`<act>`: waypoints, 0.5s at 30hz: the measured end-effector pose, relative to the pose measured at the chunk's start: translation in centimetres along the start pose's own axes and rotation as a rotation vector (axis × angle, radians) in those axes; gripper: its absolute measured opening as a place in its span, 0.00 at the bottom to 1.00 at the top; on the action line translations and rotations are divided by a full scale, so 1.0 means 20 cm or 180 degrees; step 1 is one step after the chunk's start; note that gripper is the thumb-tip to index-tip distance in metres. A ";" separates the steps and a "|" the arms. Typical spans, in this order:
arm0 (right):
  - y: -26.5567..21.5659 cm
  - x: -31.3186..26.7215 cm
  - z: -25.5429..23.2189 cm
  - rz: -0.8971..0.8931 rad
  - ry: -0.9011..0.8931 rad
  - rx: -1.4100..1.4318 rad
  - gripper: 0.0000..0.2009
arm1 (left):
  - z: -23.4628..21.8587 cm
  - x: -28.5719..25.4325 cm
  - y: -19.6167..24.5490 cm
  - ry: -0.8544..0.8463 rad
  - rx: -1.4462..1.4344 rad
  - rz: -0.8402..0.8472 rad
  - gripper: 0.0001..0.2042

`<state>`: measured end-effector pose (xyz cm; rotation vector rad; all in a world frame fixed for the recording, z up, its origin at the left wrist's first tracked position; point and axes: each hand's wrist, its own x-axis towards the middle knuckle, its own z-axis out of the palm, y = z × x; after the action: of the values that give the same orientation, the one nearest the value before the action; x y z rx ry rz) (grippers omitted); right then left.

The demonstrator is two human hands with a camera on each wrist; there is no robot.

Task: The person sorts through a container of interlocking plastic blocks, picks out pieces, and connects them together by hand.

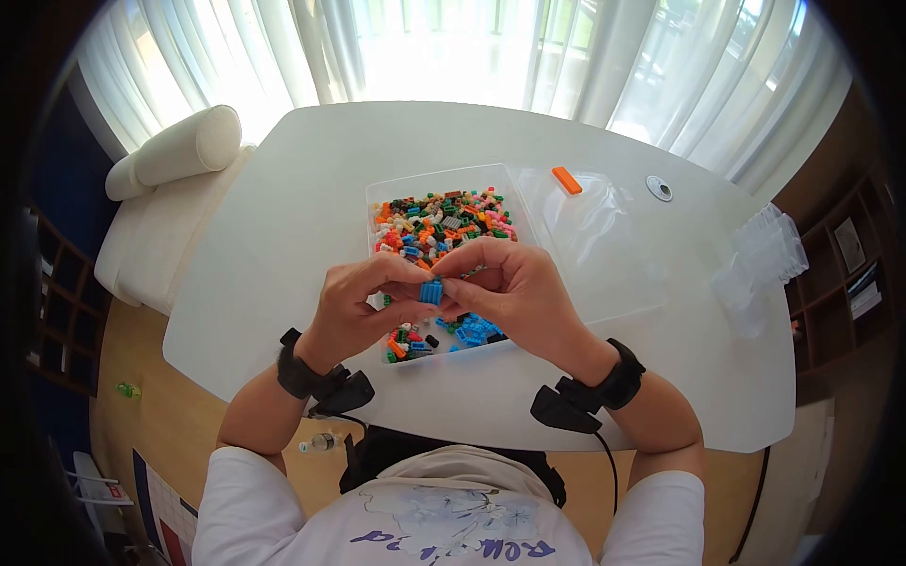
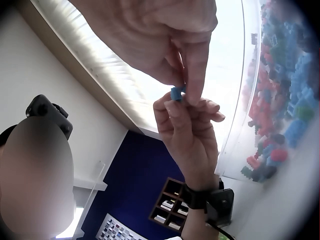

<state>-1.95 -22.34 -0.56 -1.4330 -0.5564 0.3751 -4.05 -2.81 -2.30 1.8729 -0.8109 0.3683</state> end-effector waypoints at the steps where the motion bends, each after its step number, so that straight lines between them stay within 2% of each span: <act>1: 0.00 0.00 0.00 -0.0001 0.0000 -0.0001 0.07 | 0.00 0.00 0.00 0.0000 0.0000 0.0001 0.11; 7: 0.00 0.00 -0.01 0.0018 -0.0074 0.0108 0.10 | 0.00 0.00 0.00 0.0087 0.0066 0.0155 0.10; 15: 0.02 0.01 -0.03 0.0415 -0.0076 0.0697 0.10 | 0.00 0.00 0.00 0.0140 -0.0155 0.0112 0.10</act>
<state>-1.47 -22.60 -0.91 -1.2577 -0.4281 0.5411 -4.17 -2.74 -2.28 1.8013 -0.8170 0.4068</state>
